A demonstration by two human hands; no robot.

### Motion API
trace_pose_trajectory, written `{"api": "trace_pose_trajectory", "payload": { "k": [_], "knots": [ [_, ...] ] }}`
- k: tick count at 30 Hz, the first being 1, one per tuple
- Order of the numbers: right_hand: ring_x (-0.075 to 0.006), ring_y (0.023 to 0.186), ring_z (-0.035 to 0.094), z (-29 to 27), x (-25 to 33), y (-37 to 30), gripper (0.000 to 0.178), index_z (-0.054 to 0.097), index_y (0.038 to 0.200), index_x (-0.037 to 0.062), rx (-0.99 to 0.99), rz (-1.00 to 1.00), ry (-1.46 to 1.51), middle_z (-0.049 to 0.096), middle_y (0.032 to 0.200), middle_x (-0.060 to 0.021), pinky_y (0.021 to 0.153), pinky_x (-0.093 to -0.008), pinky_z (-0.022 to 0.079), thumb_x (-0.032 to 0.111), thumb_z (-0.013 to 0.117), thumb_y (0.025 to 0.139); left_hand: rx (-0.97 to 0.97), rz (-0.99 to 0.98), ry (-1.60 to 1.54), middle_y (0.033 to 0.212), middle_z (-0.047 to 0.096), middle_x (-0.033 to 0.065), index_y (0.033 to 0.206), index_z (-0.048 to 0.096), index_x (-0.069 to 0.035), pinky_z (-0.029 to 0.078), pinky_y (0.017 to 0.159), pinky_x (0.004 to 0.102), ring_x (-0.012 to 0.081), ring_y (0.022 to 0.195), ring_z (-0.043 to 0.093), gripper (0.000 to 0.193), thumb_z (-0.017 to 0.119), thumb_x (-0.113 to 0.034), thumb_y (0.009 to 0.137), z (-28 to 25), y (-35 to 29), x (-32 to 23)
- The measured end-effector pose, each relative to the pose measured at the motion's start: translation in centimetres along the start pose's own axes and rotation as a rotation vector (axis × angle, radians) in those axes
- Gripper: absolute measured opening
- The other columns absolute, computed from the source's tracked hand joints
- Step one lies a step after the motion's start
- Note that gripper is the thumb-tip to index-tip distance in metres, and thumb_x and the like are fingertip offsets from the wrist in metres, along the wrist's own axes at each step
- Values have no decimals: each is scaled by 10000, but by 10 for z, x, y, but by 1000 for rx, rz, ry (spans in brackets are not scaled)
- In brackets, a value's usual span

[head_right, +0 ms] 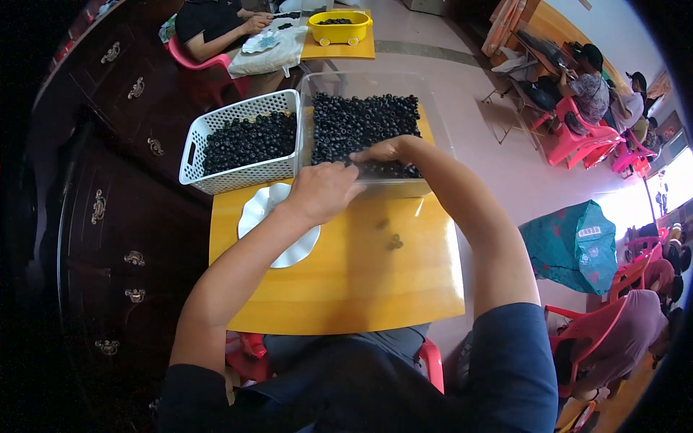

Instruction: The person gathers black plastic components from a container and places them on a table. They pick up small clear pins from a plate and insert them into the black components before placing the assembled pieces into a plastic bag.

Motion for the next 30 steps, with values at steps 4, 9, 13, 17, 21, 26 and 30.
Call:
{"api": "trace_pose_trajectory", "payload": {
  "k": [4, 9, 13, 17, 21, 26, 30],
  "knots": [
    [-215, 1440, 371, 2, 0, -8, 867, 511, 1478, 225, 58, -35, 34, 408, 1587, -54, 1173, -529, 211, 796, 565, 828, 9, 1, -19, 938, 699, 141, 1002, 648, -76, 561, 752, 477, 337, 897, 692, 347, 550, -407, 963, 1, 2, 0],
    [-176, 1253, 564, 8, 15, -34, 658, 571, 1419, 214, 129, 15, 186, 573, 1438, -68, 1068, -417, 409, 608, 630, 895, -26, 24, -25, 890, 707, 152, 931, 659, -60, 567, 723, 456, 325, 838, 701, 332, 612, -389, 945, 0, -1, 2],
    [-119, 1005, 687, 7, 7, -17, 406, 612, 1365, 185, 300, -29, 370, 694, 1270, -24, 871, -301, 554, 341, 575, 993, -1, 15, -18, 898, 702, 147, 951, 654, -60, 565, 740, 458, 327, 859, 699, 333, 603, -389, 954, -1, -3, 3],
    [-136, 1011, 692, -16, -54, 49, 474, 647, 1342, 241, 336, -258, 446, 723, 1207, -28, 916, -365, 549, 447, 663, 915, -15, 35, -38, 915, 698, 147, 966, 653, -54, 562, 766, 461, 326, 887, 695, 326, 596, -375, 963, -1, 6, -4],
    [-119, 1309, 532, -5, -27, 35, 421, 613, 1389, 218, 265, -334, 468, 626, 1393, 1, 1138, -383, 330, 344, 548, 993, 2, 23, -49, 917, 706, 158, 1018, 649, -40, 558, 787, 479, 344, 887, 699, 400, 617, -432, 942, -3, 1, 4],
    [-166, 909, 726, 3, -12, -11, 282, 699, 1151, 122, 313, -260, 770, 746, 1107, -29, 805, -337, 599, 301, 588, 963, 187, -199, -230, 985, 720, 237, 1165, 583, 4, 543, 828, 516, 412, 937, 700, 663, 638, -593, 882, -22, 16, 0],
    [-138, 852, 720, 5, -11, -10, 233, 715, 1072, 141, 313, -497, 736, 753, 994, -16, 737, -301, 594, 310, 569, 1004, 110, -245, -264, 1015, 711, 250, 1260, 521, 16, 543, 839, 509, 421, 948, 694, 703, 615, -583, 902, -19, 23, -2]
  ]
}}
Point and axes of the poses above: each hand's wrist, its own y-axis towards the middle knuckle, its own z-axis out of the palm, x = y × z, the point moved 2 cm from there along y, towards the middle knuckle
